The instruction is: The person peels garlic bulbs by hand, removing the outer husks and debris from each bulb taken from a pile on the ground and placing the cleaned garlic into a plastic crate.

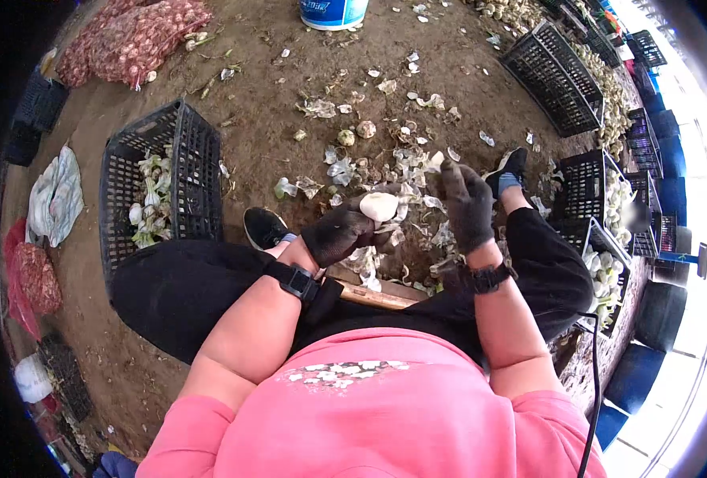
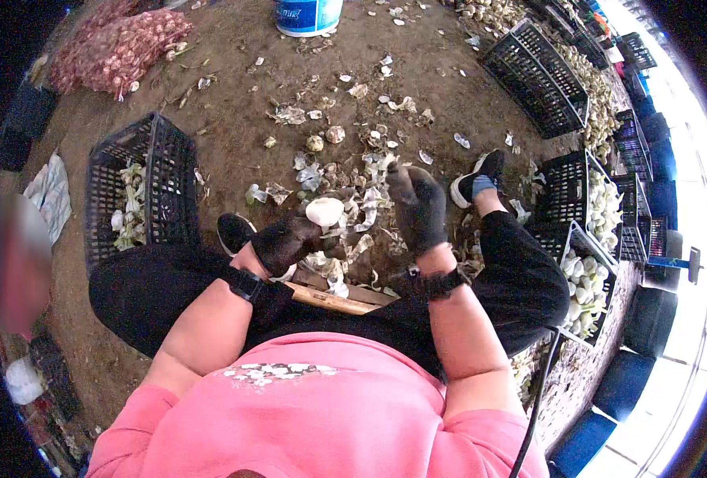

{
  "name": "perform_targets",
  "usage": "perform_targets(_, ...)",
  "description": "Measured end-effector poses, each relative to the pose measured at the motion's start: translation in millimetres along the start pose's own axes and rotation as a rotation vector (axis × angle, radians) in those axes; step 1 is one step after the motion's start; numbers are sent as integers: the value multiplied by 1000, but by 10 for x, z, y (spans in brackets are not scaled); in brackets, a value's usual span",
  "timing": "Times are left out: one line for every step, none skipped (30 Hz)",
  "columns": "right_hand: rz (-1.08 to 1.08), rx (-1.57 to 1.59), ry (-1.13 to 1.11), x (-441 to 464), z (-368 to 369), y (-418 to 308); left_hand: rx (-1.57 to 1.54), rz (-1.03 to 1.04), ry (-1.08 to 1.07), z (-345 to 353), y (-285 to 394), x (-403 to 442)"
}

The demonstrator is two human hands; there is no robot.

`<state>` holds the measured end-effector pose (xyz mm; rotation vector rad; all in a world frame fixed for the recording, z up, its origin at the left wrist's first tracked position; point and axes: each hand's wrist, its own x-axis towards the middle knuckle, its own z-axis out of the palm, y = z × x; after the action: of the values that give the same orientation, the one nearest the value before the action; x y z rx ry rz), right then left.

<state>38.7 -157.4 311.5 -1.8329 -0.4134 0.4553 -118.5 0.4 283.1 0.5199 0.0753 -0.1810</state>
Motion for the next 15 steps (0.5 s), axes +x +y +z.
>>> perform_targets(2,179,-102,-241,118,-201,431,111,49,39,13,36)
perform_targets(-2,354,-195,-412,263,-364,859,227,85,98,15,101)
perform_targets(48,352,-384,-421,323,-69,922,133,53,116,30,82)
perform_targets(-235,1,-390,-483,313,-163,762,45,64,213,-3,21)
perform_targets(-338,-214,-272,-443,272,6,872,27,-17,11,-90,100)
perform_targets(-125,-175,-325,-339,145,83,1006,-71,144,-405,-327,38)
perform_targets(3,87,-160,-190,28,433,1149,-2,92,-264,-223,41)
perform_targets(113,357,2,-26,-172,797,1199,21,133,-428,-336,-8)
perform_targets(280,576,82,163,-537,895,959,-242,264,-676,-436,-34)
perform_targets(444,806,151,360,-952,906,1063,-254,255,-794,-455,-14)
perform_targets(428,901,290,485,-1355,879,1063,-45,192,-862,-497,-36)
perform_targets(412,1000,424,569,-1784,851,869,-167,189,-895,-467,-2)
perform_targets(-121,694,408,608,-2249,847,943,-182,267,-673,-376,26)
perform_targets(-103,1102,635,716,-2693,710,1016,-196,349,-456,-285,46)
perform_targets(-82,1063,808,733,-3015,588,1018,-195,338,-451,-266,70)
